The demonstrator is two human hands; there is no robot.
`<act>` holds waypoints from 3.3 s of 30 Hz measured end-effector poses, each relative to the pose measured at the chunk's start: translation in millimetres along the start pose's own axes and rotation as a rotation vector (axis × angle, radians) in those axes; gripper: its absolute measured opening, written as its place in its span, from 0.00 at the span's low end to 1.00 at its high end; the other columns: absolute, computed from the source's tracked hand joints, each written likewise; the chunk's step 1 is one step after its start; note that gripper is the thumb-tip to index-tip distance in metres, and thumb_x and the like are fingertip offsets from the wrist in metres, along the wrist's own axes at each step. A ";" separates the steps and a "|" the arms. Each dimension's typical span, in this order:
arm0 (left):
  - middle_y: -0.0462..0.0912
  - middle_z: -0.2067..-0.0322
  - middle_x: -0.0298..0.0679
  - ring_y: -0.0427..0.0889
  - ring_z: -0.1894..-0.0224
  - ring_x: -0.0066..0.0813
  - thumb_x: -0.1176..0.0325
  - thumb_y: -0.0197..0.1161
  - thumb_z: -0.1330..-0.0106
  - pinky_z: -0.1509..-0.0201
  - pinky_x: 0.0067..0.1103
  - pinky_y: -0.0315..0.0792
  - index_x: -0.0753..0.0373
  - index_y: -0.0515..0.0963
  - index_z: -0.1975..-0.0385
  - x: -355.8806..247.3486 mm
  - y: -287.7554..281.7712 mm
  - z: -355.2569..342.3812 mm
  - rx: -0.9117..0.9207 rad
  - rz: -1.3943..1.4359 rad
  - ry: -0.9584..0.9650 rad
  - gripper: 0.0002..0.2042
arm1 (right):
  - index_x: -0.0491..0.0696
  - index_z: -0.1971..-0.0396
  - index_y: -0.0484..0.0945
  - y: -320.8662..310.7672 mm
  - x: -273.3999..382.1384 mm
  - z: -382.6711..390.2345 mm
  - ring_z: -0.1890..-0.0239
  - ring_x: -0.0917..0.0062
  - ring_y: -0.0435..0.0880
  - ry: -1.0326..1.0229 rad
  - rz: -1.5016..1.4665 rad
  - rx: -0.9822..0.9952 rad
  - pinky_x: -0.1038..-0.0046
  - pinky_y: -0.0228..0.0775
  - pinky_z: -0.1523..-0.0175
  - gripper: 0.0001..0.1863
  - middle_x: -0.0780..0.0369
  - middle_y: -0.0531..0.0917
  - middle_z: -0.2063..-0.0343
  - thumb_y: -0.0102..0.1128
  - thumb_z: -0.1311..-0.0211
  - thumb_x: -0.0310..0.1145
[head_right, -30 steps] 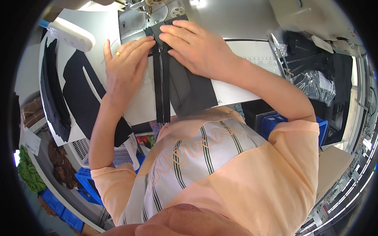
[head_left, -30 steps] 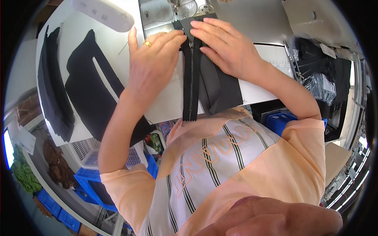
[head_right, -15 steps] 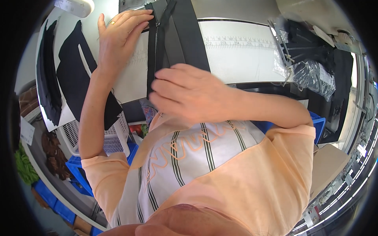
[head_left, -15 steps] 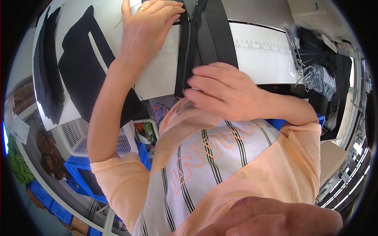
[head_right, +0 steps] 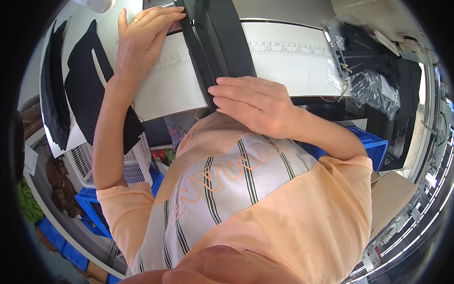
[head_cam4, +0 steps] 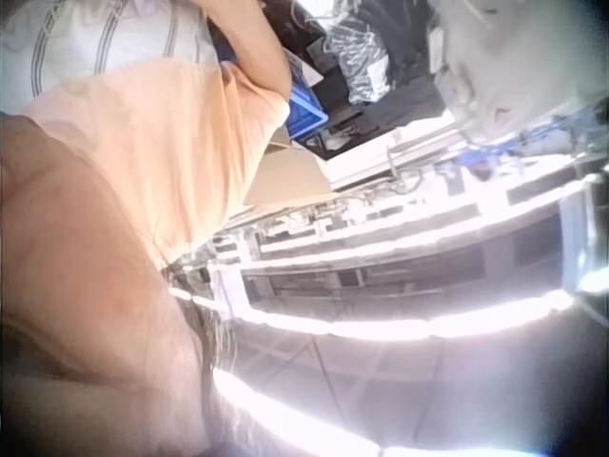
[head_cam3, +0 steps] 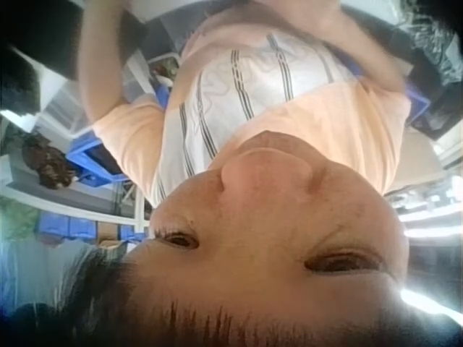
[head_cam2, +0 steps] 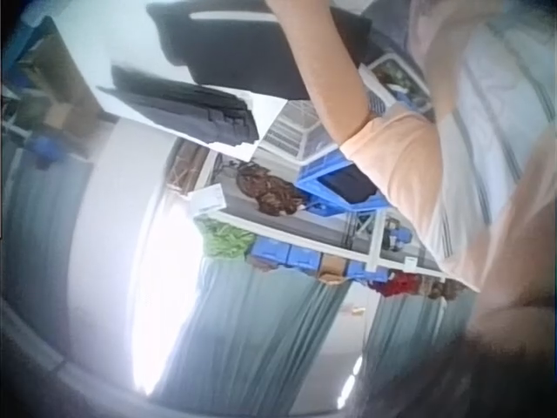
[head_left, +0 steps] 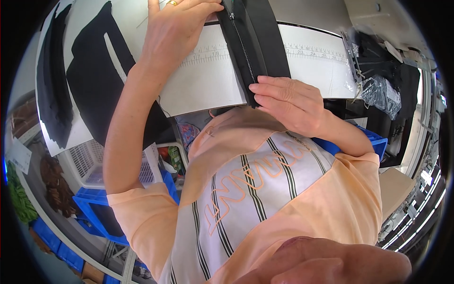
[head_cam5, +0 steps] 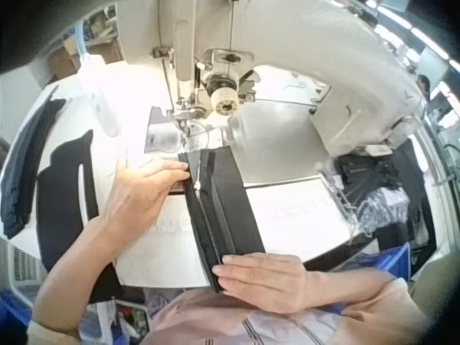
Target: Sewing a zipper onto a black leather component using an industrial sewing machine.
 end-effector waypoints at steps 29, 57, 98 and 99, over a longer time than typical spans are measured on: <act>0.78 0.46 0.28 0.68 0.38 0.35 0.41 0.70 0.55 0.38 0.53 0.49 0.61 0.80 0.53 -16.5 -2.3 4.8 0.021 -0.059 0.049 0.34 | 0.48 0.53 0.78 3.7 -57.8 -49.0 0.52 0.71 0.79 0.094 0.256 0.101 0.72 0.76 0.53 0.22 0.64 0.78 0.47 0.70 0.50 0.38; 0.75 0.41 0.27 0.65 0.33 0.36 0.45 0.71 0.53 0.36 0.59 0.43 0.56 0.76 0.47 -16.0 5.2 5.8 0.131 -0.004 -0.012 0.33 | 0.45 0.54 0.79 12.9 -80.7 -47.3 0.48 0.69 0.75 0.100 0.318 0.152 0.70 0.74 0.48 0.23 0.63 0.77 0.46 0.70 0.50 0.39; 0.85 0.55 0.38 0.81 0.48 0.31 0.71 0.65 0.39 0.31 0.36 0.55 0.62 0.82 0.57 -118.8 -64.6 137.4 0.034 0.002 -0.116 0.11 | 0.50 0.54 0.80 -37.2 -90.4 5.9 0.50 0.73 0.80 0.233 0.578 0.109 0.75 0.77 0.51 0.20 0.69 0.81 0.48 0.70 0.48 0.37; 0.85 0.55 0.39 0.81 0.48 0.32 0.71 0.65 0.40 0.33 0.34 0.58 0.62 0.82 0.56 -120.8 -60.7 129.1 0.006 0.022 -0.098 0.12 | 0.50 0.54 0.80 -39.7 -89.9 7.1 0.50 0.73 0.81 0.229 0.584 0.092 0.75 0.77 0.51 0.20 0.69 0.82 0.49 0.70 0.49 0.36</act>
Point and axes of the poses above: each hand's wrist, its own z-axis away from the middle knuckle, its own y-axis out of the palm, x = y × z, the point moved 8 cm from there along -z, towards the middle knuckle
